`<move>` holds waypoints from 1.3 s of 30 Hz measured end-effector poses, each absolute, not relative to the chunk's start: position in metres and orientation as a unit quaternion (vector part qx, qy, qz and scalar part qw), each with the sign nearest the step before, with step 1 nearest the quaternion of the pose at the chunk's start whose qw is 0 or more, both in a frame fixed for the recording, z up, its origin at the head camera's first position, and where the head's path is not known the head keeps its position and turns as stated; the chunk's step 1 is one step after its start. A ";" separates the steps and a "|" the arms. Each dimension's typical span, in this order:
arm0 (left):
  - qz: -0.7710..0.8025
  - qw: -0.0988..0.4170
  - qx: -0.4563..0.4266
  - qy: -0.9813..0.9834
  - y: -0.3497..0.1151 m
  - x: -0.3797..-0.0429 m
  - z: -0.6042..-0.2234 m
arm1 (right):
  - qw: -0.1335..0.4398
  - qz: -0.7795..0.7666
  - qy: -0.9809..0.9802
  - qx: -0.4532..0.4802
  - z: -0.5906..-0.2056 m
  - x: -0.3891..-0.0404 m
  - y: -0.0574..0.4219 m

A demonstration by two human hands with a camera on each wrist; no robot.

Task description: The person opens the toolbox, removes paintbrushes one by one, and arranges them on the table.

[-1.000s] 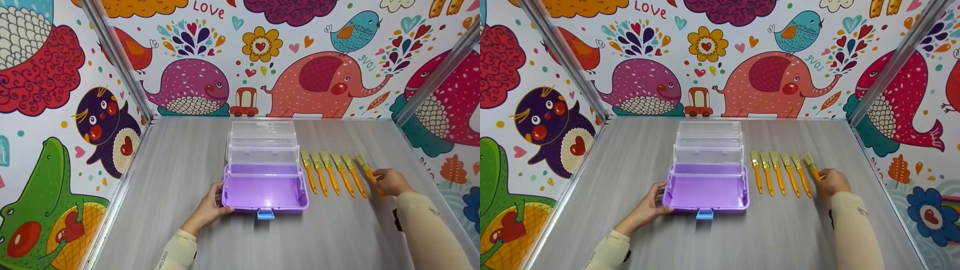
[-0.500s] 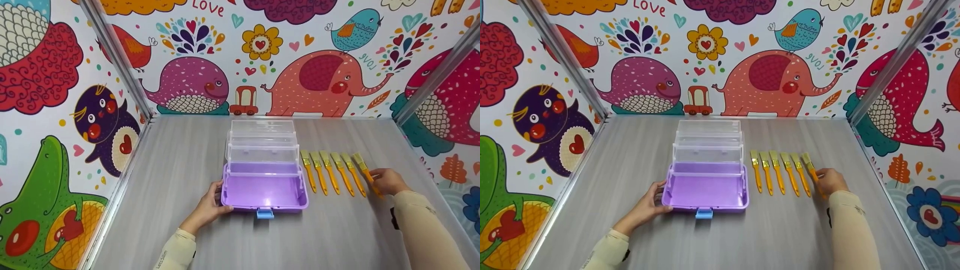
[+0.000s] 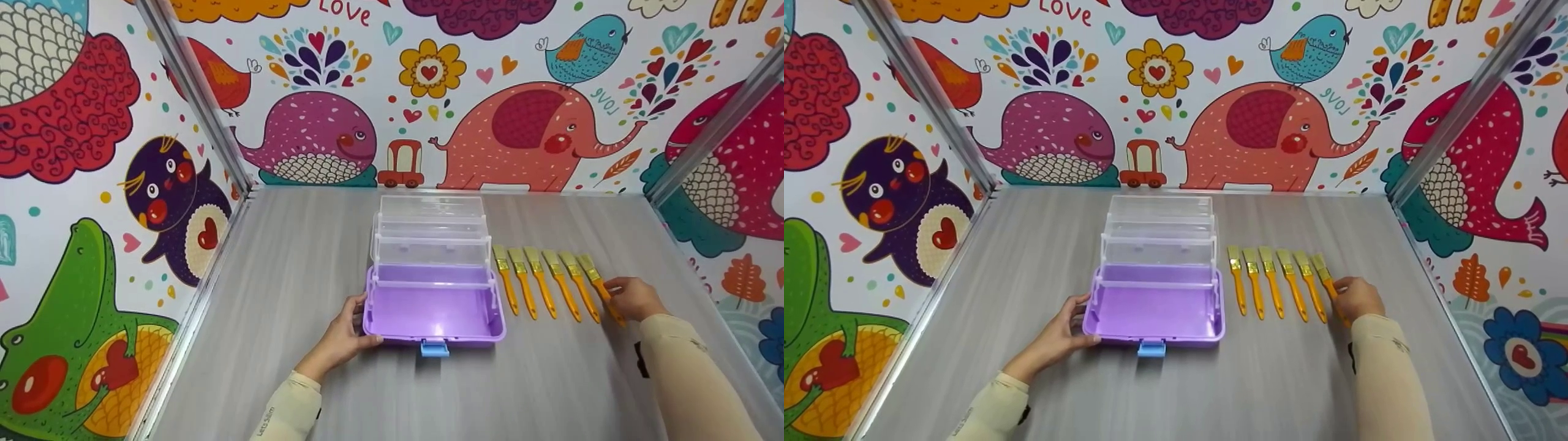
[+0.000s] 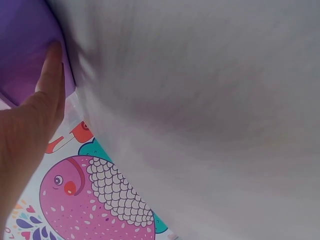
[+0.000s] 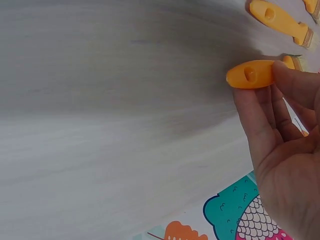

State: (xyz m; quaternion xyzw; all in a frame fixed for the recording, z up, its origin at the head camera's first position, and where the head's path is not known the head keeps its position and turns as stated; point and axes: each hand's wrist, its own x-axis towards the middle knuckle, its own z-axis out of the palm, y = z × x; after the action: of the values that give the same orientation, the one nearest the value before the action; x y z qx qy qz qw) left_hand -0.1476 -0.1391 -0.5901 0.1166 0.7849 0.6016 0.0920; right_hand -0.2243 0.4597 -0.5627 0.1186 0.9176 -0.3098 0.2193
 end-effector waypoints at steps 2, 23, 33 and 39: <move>0.600 0.090 0.116 0.786 -0.138 -0.147 -0.587 | 0.222 -0.317 0.913 0.127 -0.562 -0.224 0.459; 0.592 0.095 0.112 0.793 -0.138 -0.147 -0.589 | 0.212 -0.301 0.920 0.131 -0.565 -0.221 0.458; 0.590 0.096 0.113 0.794 -0.139 -0.147 -0.590 | 0.204 -0.300 0.923 0.131 -0.565 -0.220 0.458; 0.596 0.097 0.116 0.789 -0.138 -0.147 -0.590 | 0.193 -0.298 0.924 0.140 -0.562 -0.216 0.455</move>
State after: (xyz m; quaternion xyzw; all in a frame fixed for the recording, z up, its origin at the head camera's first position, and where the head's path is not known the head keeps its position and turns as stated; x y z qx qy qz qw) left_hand -0.1472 -0.1384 -0.5899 0.1162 0.7889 0.5956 0.0970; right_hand -0.2164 0.4554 -0.5620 0.1403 0.9244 -0.2976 0.1933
